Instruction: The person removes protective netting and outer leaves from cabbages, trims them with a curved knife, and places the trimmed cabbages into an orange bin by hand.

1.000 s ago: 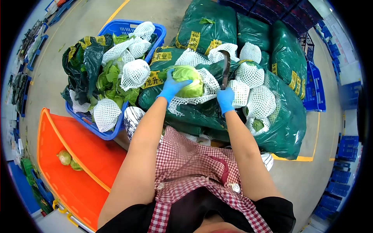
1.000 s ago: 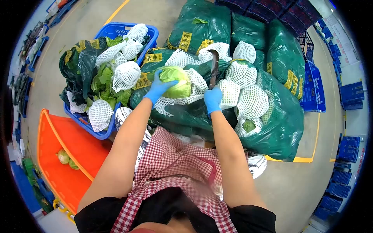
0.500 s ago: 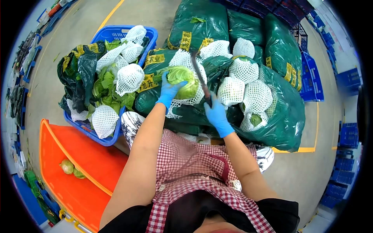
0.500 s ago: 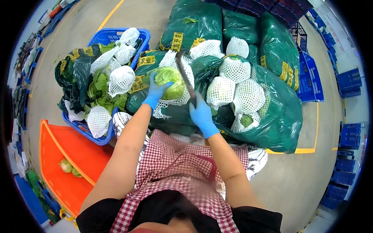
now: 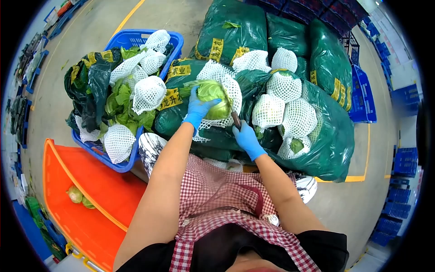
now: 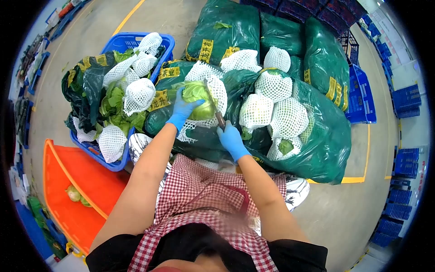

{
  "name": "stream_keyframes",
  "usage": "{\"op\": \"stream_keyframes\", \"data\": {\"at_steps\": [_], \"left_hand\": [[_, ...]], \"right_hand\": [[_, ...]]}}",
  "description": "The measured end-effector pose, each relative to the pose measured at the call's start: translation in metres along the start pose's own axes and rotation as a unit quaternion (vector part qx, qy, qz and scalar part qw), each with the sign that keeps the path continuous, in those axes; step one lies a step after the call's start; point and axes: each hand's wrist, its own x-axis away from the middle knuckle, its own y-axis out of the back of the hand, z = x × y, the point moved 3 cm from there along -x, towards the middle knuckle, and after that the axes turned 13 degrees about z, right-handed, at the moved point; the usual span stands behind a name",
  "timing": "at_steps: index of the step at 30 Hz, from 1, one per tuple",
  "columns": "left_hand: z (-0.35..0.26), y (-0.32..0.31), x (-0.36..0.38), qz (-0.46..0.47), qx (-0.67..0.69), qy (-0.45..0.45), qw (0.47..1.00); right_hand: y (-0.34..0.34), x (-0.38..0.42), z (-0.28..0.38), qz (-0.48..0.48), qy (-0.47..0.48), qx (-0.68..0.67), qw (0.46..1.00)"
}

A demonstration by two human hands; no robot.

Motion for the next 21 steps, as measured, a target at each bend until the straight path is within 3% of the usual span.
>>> {"op": "stream_keyframes", "data": {"at_steps": [1, 2, 5, 6, 9, 11, 13, 14, 17, 18, 21], "left_hand": [[0.007, -0.002, -0.003, -0.005, -0.031, 0.001, 1.0], [0.015, -0.003, -0.006, -0.011, 0.078, 0.003, 0.997], [-0.012, 0.004, -0.002, -0.007, 0.054, 0.084, 0.995], [0.006, 0.003, -0.009, 0.003, 0.047, 0.062, 0.997], [-0.03, -0.005, -0.002, 0.015, -0.071, 0.077, 0.994], [-0.01, -0.004, -0.007, -0.021, -0.025, 0.084, 0.996], [-0.009, 0.0, -0.006, -0.03, 0.074, 0.102, 0.992], [-0.013, 0.0, -0.005, -0.023, 0.075, 0.1, 0.992], [-0.011, -0.006, -0.009, 0.031, -0.004, 0.043, 0.999], [-0.011, -0.005, -0.009, 0.03, -0.08, 0.061, 0.994], [-0.007, -0.005, 0.001, 0.009, 0.038, 0.036, 0.999]], "right_hand": [[0.0, -0.005, -0.002, 0.002, -0.009, -0.001, 1.0], [0.003, -0.015, -0.004, 0.017, 0.004, -0.023, 1.0], [0.016, -0.014, 0.005, 0.031, 0.029, -0.008, 0.999], [0.007, -0.006, -0.009, 0.033, 0.006, -0.013, 0.999], [-0.011, 0.024, -0.04, 0.011, 0.005, -0.041, 0.999], [-0.006, -0.004, -0.022, 0.021, -0.034, -0.066, 0.997], [0.001, -0.042, -0.016, 0.025, 0.016, -0.037, 0.999], [0.002, -0.041, -0.019, 0.056, -0.015, -0.074, 0.996], [-0.024, 0.01, -0.054, -0.043, 0.087, -0.079, 0.992], [-0.026, 0.015, -0.056, 0.014, 0.017, -0.053, 0.998], [-0.019, -0.026, -0.038, 0.023, -0.029, -0.105, 0.994]]}}
